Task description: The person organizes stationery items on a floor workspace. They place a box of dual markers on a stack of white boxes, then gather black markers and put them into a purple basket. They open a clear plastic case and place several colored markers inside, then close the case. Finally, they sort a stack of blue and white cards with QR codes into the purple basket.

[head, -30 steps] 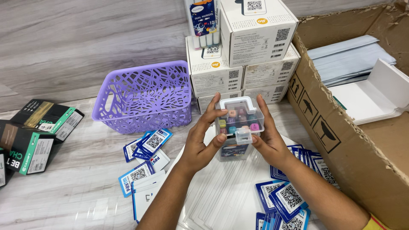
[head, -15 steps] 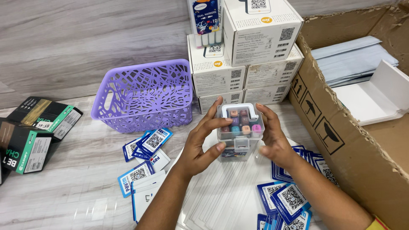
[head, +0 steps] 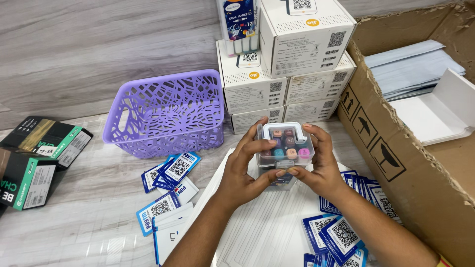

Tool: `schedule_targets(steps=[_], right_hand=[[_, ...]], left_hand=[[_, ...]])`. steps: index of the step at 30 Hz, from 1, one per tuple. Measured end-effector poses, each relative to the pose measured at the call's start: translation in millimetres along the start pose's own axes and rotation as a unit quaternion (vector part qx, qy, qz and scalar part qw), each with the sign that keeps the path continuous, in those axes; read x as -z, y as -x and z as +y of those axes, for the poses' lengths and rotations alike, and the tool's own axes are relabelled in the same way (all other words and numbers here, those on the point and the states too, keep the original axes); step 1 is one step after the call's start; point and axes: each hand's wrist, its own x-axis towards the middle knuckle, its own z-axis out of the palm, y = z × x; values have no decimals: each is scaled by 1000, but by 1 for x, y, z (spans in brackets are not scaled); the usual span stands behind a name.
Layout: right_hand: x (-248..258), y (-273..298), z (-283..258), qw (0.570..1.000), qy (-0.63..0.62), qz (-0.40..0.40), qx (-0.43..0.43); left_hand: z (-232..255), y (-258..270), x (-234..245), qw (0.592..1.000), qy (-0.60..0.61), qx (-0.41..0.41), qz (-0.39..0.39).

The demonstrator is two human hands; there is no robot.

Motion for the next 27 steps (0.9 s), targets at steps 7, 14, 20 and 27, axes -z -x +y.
schedule_targets(steps=[7, 14, 20, 27], right_hand=[[-2, 0, 2, 1000, -16, 11, 3], [-2, 1, 4, 998, -48, 8, -28], [1, -1, 3, 998, -44, -7, -34], [5, -3, -12, 990, 78, -45, -105]], left_hand=[[-2, 2, -3, 1000, -7, -11, 12], [-5, 7, -6, 999, -38, -4, 10], [-1, 11, -4, 998, -68, 7, -6], [-4, 17, -2, 982, -158, 91, -55]])
